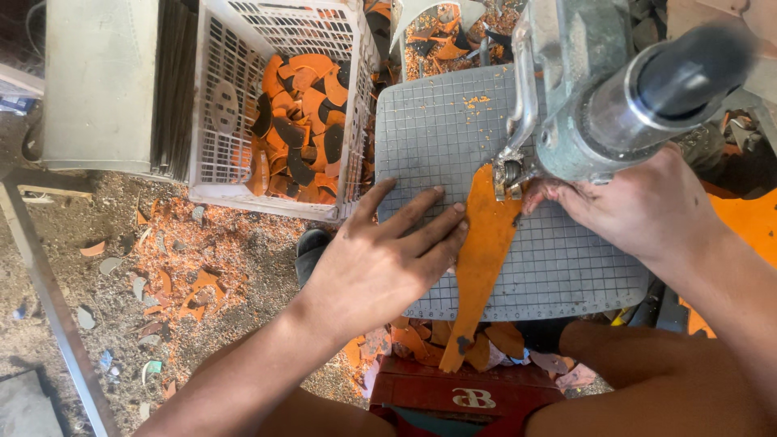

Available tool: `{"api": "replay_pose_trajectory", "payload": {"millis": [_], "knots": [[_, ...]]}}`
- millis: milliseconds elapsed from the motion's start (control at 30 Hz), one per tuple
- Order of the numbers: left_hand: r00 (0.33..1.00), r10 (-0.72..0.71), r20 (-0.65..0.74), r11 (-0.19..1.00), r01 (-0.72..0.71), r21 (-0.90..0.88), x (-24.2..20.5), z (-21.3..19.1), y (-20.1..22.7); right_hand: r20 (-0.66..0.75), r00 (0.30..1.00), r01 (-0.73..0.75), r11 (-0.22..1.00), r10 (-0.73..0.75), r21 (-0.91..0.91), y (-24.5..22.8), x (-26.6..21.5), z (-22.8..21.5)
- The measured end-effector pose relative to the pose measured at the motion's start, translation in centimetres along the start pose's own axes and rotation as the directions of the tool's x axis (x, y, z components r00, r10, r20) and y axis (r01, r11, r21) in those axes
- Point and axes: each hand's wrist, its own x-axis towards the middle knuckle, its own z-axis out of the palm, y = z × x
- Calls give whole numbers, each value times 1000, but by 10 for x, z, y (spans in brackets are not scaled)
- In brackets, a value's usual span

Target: The person uses a vertical cutting machine to cut orange material into specific shapes. They guide the material under the blade, rotate it to follow the pattern, and place the finished pieces into a nearby white crate.

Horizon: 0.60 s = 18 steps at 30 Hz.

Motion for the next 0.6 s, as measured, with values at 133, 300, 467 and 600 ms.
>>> {"api": "replay_pose_trajectory", "payload": {"millis": [133,300,467,600], "knots": [[1000,-10,2,1000,10,11,2,3,-3,-28,999,22,996,-20,88,-2,10,-3],[1000,-21,-11,1000,21,0,4,6,-5,-69,998,9,992,0,129,-1,13,-6],[1000,-26,-14,1000,27,13,8,7,-7,-43,998,-30,968,43,250,6,19,-5],[999,-37,-19,999,37,3,10,5,-8,-11,995,-96,957,103,275,9,19,-3]]}}
